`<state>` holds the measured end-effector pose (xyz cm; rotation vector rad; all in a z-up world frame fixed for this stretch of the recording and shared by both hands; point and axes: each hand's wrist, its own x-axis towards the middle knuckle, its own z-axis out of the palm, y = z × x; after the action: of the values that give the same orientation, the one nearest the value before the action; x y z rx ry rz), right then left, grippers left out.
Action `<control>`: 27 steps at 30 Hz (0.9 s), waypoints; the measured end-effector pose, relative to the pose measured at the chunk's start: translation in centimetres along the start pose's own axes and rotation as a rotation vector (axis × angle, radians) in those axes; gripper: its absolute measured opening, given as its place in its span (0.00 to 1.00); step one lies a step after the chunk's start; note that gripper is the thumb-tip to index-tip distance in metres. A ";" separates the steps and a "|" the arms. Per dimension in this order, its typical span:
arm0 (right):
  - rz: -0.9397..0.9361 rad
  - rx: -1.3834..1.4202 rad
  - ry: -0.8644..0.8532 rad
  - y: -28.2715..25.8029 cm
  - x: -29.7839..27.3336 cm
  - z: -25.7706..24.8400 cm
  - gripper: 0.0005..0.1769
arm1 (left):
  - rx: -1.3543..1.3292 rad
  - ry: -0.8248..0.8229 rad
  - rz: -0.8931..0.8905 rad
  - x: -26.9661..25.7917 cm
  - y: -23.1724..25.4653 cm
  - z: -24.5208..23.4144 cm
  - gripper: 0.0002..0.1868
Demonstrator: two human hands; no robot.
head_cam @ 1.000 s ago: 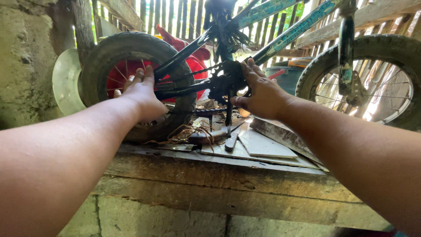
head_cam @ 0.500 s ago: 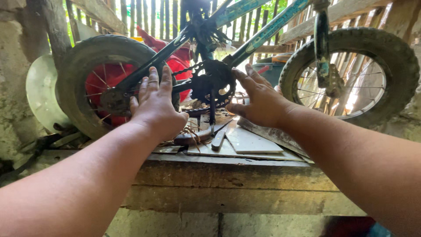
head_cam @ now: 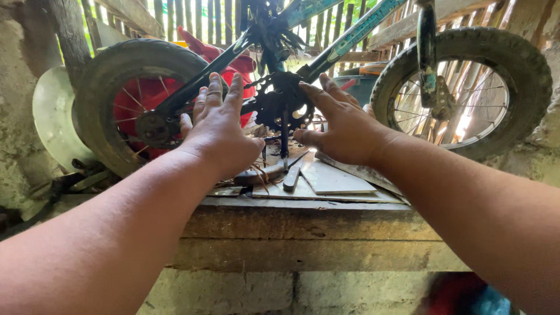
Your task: The person works on a small children's bicycle resting on a raised concrete ledge, pulling and repositioning the chain around the chainring and turning the pedal crank by hand. They then lift the bicycle and set it upright on the ledge against the wall.
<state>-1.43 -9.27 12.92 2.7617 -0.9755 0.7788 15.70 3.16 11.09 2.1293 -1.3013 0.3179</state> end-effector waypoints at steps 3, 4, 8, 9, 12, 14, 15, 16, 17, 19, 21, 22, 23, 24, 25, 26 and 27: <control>0.009 0.027 0.003 -0.3 -0.1 0.5 0.52 | 0.019 -0.003 0.010 0.0 -0.9 -0.3 0.61; -0.009 0.030 0.018 -0.3 -0.2 0.7 0.52 | 0.027 -0.004 0.014 0.0 -1.2 -0.4 0.61; -0.012 0.029 0.050 -0.6 -0.6 1.3 0.53 | 0.028 -0.029 0.006 0.3 -2.6 -0.9 0.62; 0.005 0.025 0.050 -0.7 -0.7 1.4 0.53 | 0.028 -0.031 0.010 0.4 -2.9 -1.0 0.62; 0.079 0.038 0.033 -1.5 -1.2 1.6 0.53 | 0.022 -0.038 0.032 0.7 -3.7 -1.1 0.63; 0.154 -0.006 0.018 -2.0 -1.5 1.7 0.51 | 0.017 -0.047 0.056 0.9 -4.0 -1.1 0.63; 0.192 -0.028 0.010 -2.2 -1.6 1.7 0.50 | 0.017 -0.056 0.070 0.9 -4.0 -1.1 0.63; 0.192 -0.026 0.017 -2.2 -1.8 1.7 0.50 | 0.016 -0.067 0.084 1.0 -4.1 -1.0 0.63; 0.192 -0.024 0.024 -2.1 -2.0 1.7 0.49 | 0.002 -0.067 0.101 1.1 -4.1 -0.8 0.63; 0.222 -0.030 0.027 -1.7 -2.3 1.7 0.49 | -0.026 -0.068 0.134 1.1 -3.8 -0.4 0.62; 0.279 -0.045 0.019 -0.7 -2.4 1.7 0.49 | -0.053 -0.068 0.161 1.2 -3.5 0.0 0.63; 0.232 -0.034 0.047 -0.2 -2.4 1.8 0.50 | -0.066 -0.067 0.171 1.2 -3.3 0.3 0.63; 0.186 -0.022 0.076 0.6 -2.5 1.7 0.50 | -0.078 -0.066 0.187 1.2 -3.0 0.6 0.63; 0.136 -0.007 0.105 1.3 -2.5 1.7 0.50 | -0.088 -0.063 0.201 1.1 -2.9 0.9 0.62; 0.167 0.008 0.105 2.1 -2.6 1.6 0.50 | -0.097 -0.060 0.214 1.1 -2.6 1.3 0.62; 0.198 0.028 0.106 2.9 -2.6 1.6 0.50 | -0.096 -0.053 0.228 1.0 -2.3 1.7 0.62; 0.230 0.047 0.107 3.8 -2.6 1.6 0.50 | -0.095 -0.045 0.241 0.9 -1.9 2.2 0.61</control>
<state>-4.80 -11.17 10.01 2.6445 -1.2832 0.9823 17.52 1.73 9.12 1.9143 -1.5713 0.3019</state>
